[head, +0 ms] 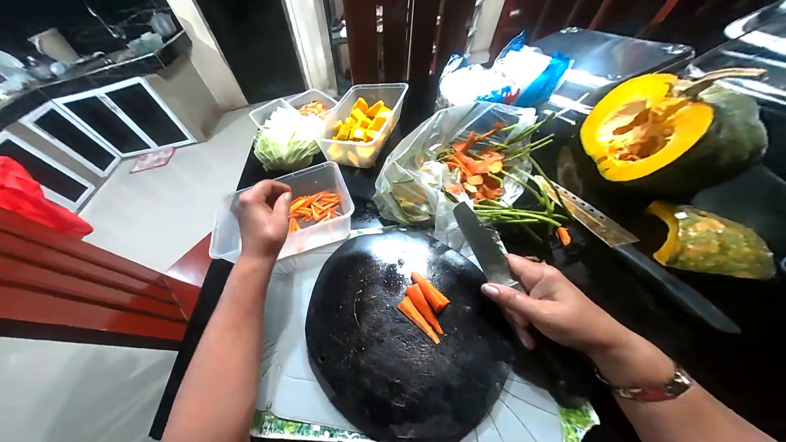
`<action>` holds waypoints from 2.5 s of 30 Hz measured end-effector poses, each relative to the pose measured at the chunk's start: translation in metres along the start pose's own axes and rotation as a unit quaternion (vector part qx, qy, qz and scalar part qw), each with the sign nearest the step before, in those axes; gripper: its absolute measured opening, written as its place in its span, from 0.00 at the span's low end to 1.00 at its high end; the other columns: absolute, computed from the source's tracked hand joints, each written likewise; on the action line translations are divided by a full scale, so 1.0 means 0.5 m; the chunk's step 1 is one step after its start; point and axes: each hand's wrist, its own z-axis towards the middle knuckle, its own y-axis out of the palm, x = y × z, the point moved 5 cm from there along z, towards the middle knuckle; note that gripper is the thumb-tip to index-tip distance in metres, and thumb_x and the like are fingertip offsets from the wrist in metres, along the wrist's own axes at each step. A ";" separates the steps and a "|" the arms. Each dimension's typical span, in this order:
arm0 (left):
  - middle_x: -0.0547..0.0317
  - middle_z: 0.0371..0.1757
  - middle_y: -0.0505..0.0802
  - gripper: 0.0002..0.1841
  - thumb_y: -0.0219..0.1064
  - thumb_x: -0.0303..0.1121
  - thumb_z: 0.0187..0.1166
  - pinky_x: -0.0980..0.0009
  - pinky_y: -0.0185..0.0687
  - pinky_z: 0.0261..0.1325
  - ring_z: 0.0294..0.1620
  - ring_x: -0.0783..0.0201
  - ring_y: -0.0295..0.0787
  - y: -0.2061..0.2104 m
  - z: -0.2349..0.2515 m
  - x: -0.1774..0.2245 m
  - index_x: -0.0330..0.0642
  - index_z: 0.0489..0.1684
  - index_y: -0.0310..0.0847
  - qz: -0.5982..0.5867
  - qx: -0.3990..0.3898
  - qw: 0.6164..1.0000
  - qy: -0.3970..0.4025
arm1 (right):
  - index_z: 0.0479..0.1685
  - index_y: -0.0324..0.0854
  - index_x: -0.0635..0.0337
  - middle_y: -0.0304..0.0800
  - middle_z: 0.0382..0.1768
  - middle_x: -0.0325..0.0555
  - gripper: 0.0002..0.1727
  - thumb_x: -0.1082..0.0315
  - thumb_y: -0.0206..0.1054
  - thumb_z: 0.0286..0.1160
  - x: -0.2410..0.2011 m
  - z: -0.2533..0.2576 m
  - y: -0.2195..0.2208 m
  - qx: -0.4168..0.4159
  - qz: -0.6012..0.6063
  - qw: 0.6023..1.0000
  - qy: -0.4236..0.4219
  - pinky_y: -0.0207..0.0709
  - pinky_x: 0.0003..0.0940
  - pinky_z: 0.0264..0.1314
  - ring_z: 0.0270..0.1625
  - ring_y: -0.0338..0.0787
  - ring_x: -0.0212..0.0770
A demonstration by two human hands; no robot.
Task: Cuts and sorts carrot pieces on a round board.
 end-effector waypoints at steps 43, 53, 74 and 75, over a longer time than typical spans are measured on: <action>0.26 0.54 0.88 0.13 0.60 0.26 0.85 0.37 0.74 0.68 0.60 0.35 0.85 0.101 0.132 0.011 0.20 0.51 0.83 0.116 -0.201 0.968 -0.097 | 0.51 0.73 0.48 0.78 0.19 0.21 0.08 0.61 0.62 0.79 -0.003 -0.008 0.009 0.012 -0.073 0.997 -0.014 0.73 0.16 0.08 0.08 0.71 0.18; 0.29 0.55 0.89 0.10 0.63 0.25 0.84 0.36 0.75 0.68 0.62 0.34 0.85 0.157 0.134 -0.058 0.24 0.51 0.85 0.176 -0.284 0.932 -0.139 | 0.50 0.74 0.46 0.78 0.20 0.21 0.08 0.58 0.63 0.79 0.003 -0.004 0.008 0.009 -0.061 0.998 -0.007 0.72 0.17 0.07 0.07 0.71 0.18; 0.33 0.45 0.91 0.11 0.63 0.27 0.85 0.42 0.81 0.59 0.47 0.42 0.90 0.093 0.162 -0.055 0.25 0.46 0.86 0.103 -0.188 0.971 -0.102 | 0.49 0.74 0.42 0.76 0.17 0.19 0.07 0.56 0.65 0.80 0.007 -0.003 0.010 0.010 -0.056 0.998 -0.013 0.72 0.18 0.06 0.07 0.71 0.18; 0.34 0.43 0.91 0.11 0.63 0.27 0.85 0.44 0.81 0.57 0.44 0.44 0.89 0.085 0.164 -0.052 0.24 0.45 0.86 0.096 -0.172 0.976 -0.097 | 0.48 0.74 0.43 0.76 0.17 0.20 0.07 0.56 0.64 0.80 0.007 -0.003 0.010 0.011 -0.056 0.998 -0.011 0.72 0.18 0.06 0.06 0.71 0.18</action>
